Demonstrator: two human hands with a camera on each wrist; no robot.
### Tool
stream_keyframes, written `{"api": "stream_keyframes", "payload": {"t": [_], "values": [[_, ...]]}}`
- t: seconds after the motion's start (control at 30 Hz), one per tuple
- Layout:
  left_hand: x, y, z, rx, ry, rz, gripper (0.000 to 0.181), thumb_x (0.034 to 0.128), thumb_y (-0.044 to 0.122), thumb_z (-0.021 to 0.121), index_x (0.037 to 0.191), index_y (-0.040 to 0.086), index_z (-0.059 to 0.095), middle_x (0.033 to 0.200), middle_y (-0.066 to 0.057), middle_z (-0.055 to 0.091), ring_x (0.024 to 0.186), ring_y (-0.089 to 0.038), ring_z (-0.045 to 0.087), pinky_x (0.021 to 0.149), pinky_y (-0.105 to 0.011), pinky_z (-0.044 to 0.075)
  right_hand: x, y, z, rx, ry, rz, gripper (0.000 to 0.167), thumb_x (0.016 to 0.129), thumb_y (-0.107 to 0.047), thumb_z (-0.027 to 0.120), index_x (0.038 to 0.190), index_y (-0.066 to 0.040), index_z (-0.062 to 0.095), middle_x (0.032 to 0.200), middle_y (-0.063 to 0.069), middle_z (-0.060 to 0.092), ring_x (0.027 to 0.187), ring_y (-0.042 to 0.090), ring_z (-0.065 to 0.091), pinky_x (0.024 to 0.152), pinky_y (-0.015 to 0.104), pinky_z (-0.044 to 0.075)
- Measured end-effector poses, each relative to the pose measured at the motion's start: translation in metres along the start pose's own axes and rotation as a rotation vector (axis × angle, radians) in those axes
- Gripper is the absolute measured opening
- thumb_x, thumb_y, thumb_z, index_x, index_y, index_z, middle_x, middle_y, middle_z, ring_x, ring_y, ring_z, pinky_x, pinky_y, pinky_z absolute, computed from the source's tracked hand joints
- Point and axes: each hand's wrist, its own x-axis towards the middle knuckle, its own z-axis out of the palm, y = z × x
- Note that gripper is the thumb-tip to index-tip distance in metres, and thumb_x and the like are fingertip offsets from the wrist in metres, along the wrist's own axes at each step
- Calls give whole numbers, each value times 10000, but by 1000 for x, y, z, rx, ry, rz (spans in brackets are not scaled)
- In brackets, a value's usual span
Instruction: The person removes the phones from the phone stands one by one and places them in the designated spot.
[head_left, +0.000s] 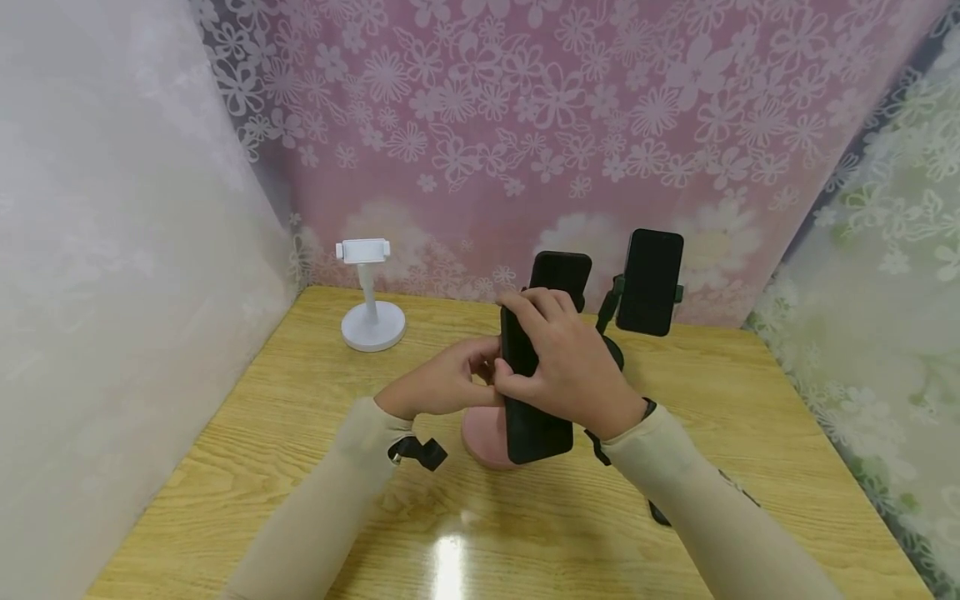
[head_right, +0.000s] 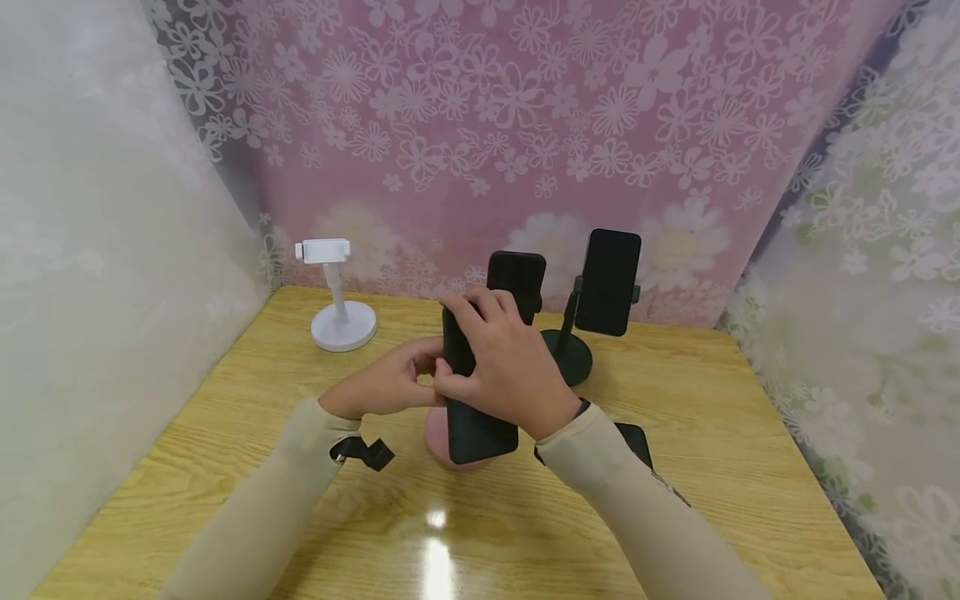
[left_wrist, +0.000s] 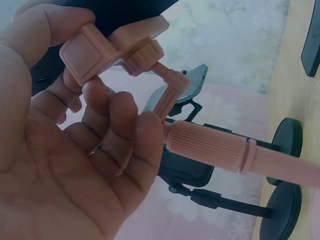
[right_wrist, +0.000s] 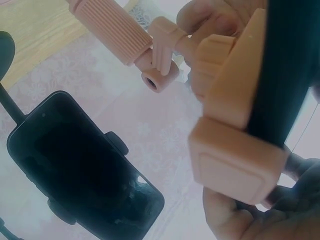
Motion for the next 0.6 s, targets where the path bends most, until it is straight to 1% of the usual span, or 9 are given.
{"api": "stream_keyframes", "payload": {"t": [0.13,0.23,0.37,0.43,0.47,0.6], "values": [[1,1,-1,49,9,-9,251,973,120,675,1217,93,624,1085,-36,641,967,-202,615,906,-379,547,0,0,0,3,-5,7,628,885,-340,714,1437,-109,524,1280,144,560,1208,364,497,913,507,532],[0,1,-2,59,9,-5,295,978,125,684,1266,110,622,1156,-19,651,1040,-186,623,966,-452,528,0,0,0,2,-9,14,626,887,-342,715,1438,-116,522,1285,142,558,1204,362,497,899,503,538],[-1,-1,-1,61,23,-5,379,981,150,689,1348,133,597,1256,-1,644,1139,-170,618,1005,-495,499,0,0,2,-4,-11,20,631,884,-345,721,1438,-118,521,1279,139,557,1185,357,497,889,499,543],[0,-3,0,58,44,-14,371,976,163,684,1334,134,588,1244,-5,639,1147,-172,614,1014,-500,492,0,1,2,-12,-11,22,635,885,-348,721,1440,-114,521,1281,144,556,1188,359,496,889,499,545],[0,-5,0,58,57,-16,343,973,171,680,1301,134,590,1219,-8,636,1141,-173,613,1016,-492,494,1,1,2,-18,-9,26,635,885,-348,723,1439,-109,525,1280,146,557,1186,359,497,887,499,546],[3,-9,1,59,113,4,240,947,150,669,1167,122,577,1105,-31,610,1110,-188,598,1041,-470,486,2,1,1,-40,-7,50,641,884,-351,729,1443,-106,534,1278,150,561,1191,365,498,887,505,550]]}}
